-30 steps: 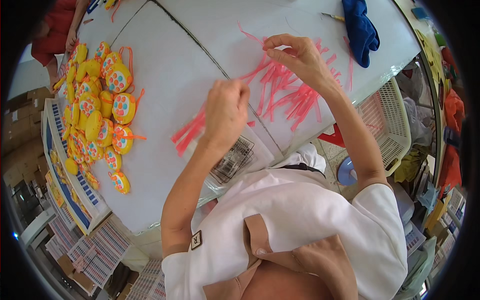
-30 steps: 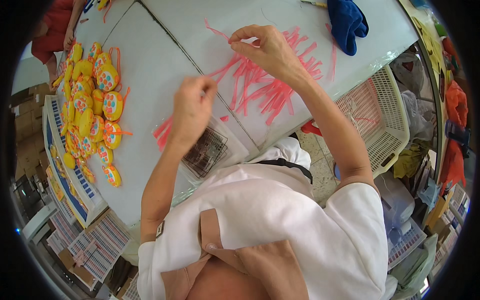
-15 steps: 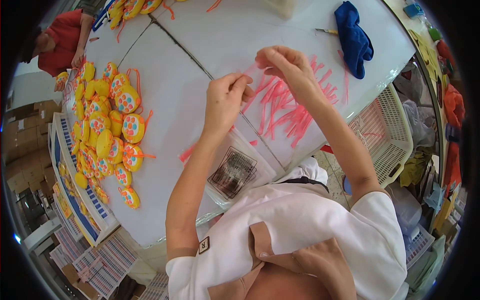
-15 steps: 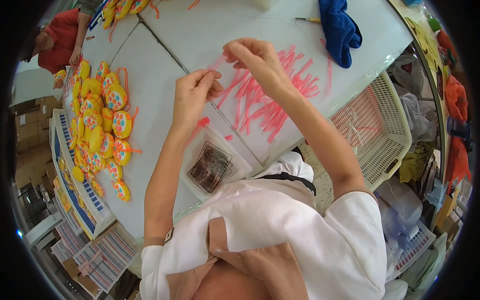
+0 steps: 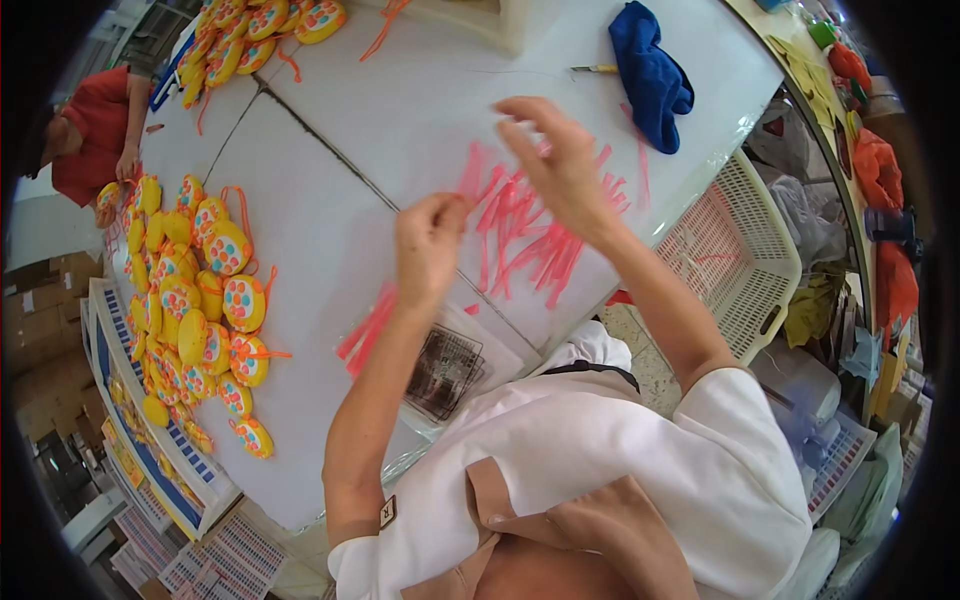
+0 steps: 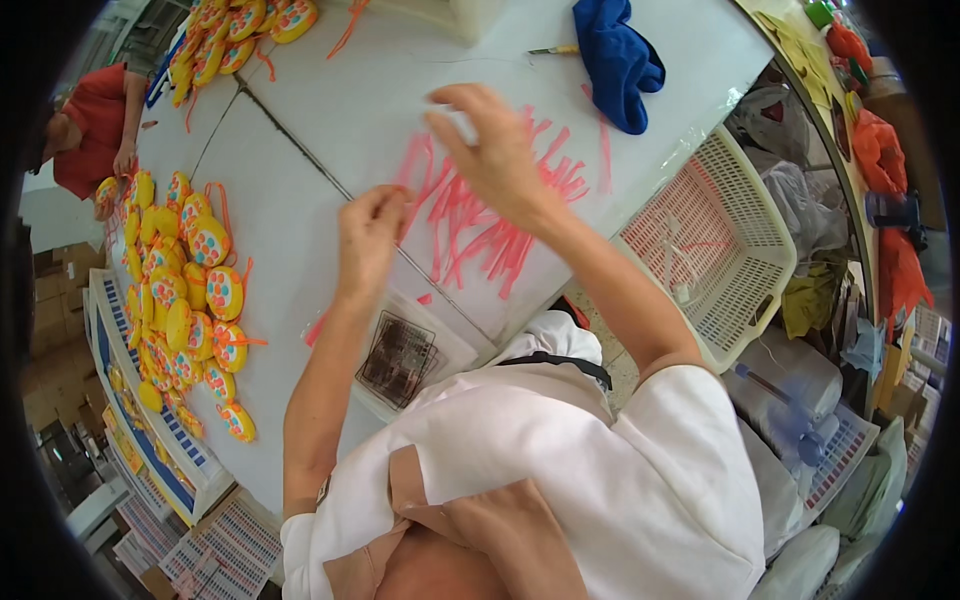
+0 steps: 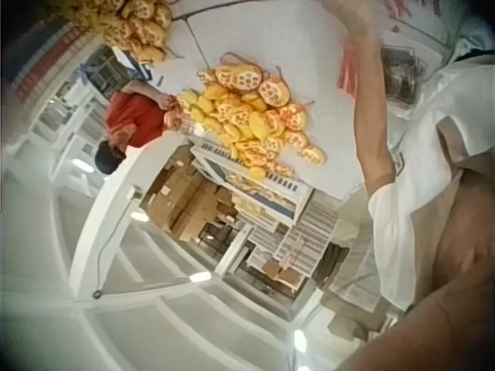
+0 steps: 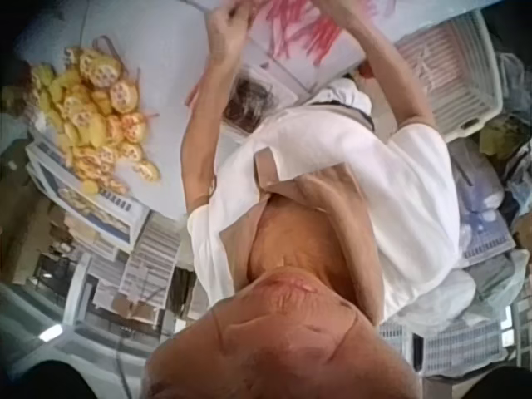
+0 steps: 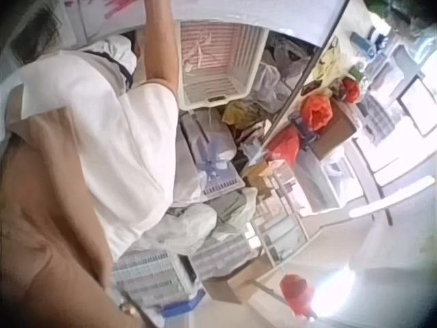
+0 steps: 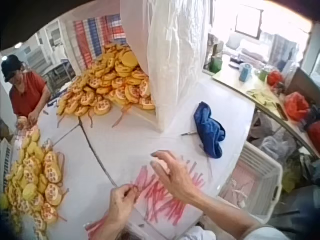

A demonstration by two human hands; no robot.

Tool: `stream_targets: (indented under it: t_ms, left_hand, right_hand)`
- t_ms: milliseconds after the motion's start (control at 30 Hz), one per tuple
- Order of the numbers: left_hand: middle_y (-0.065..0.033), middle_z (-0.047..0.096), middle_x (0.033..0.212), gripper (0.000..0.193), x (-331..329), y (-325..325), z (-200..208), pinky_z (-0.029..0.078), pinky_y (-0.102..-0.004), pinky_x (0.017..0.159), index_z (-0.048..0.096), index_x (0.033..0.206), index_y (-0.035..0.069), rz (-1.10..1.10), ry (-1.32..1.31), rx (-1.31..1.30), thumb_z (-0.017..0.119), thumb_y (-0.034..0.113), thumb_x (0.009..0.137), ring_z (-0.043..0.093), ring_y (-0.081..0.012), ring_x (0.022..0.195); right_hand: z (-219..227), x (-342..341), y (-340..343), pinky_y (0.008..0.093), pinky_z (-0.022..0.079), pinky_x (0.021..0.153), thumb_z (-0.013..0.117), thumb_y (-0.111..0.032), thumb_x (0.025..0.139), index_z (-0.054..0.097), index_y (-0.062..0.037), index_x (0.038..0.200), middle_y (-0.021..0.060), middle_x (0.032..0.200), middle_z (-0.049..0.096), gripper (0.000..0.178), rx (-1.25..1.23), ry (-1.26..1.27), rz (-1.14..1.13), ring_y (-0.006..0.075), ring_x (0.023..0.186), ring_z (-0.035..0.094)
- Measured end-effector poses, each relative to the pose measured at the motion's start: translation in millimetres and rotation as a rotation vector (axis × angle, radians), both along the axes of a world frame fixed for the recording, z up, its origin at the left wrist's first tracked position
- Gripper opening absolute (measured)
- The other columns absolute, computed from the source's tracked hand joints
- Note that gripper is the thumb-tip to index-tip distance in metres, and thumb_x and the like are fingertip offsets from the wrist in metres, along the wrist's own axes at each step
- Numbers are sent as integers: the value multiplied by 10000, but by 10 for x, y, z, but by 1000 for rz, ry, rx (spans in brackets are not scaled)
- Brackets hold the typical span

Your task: The person packs handheld toys into adhesive plastic bags by inserting each toy, removing the protective seal strip, and closing the flap, then gathers the discarded strips from the table.

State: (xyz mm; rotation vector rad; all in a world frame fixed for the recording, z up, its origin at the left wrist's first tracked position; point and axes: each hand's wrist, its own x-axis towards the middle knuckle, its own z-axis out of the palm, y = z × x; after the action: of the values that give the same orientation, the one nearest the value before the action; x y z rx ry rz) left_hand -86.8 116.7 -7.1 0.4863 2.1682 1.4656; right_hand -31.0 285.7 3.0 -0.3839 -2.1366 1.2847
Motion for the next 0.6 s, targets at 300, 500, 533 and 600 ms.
stream_targets:
  t_ms: [300, 500, 533, 600]
  left_hand:
    - [-174, 644, 939, 165, -217, 132, -276, 476, -394, 728, 624, 907, -38, -88, 631, -222, 511, 81, 893, 606, -302, 780]
    - [-209, 622, 1052, 250, 52, 293, -244, 462, -411, 858, 597, 1055, -61, -68, 388, -116, 501, 109, 899, 594, -362, 986]
    - [-220, 619, 1055, 270, 82, 297, -244, 462, -413, 867, 590, 1084, -63, -56, 355, -92, 499, 117, 905, 595, -367, 991]
    - [-232, 616, 1058, 291, 131, 338, -241, 461, -415, 876, 583, 1113, -66, -52, 321, -67, 496, 126, 911, 595, -373, 997]
  right_hand:
    - [-213, 1051, 1018, 338, 501, 661, 677, -249, 814, 671, 6, 862, 110, 750, 674, 259, 368, -758, -381, 231, 715, 654]
    - [49, 827, 541, 273, 447, 552, 652, -141, 814, 667, 24, 816, 92, 631, 602, 165, -111, -375, -29, 91, 572, 520]
    - [89, 751, 362, 298, 459, 567, 648, -176, 832, 670, 24, 828, 110, 643, 617, 201, -105, -396, 62, 141, 561, 549]
    - [25, 644, 119, 398, 490, 617, 651, -251, 840, 671, -12, 882, 141, 693, 651, 244, 85, -493, 183, 320, 617, 614]
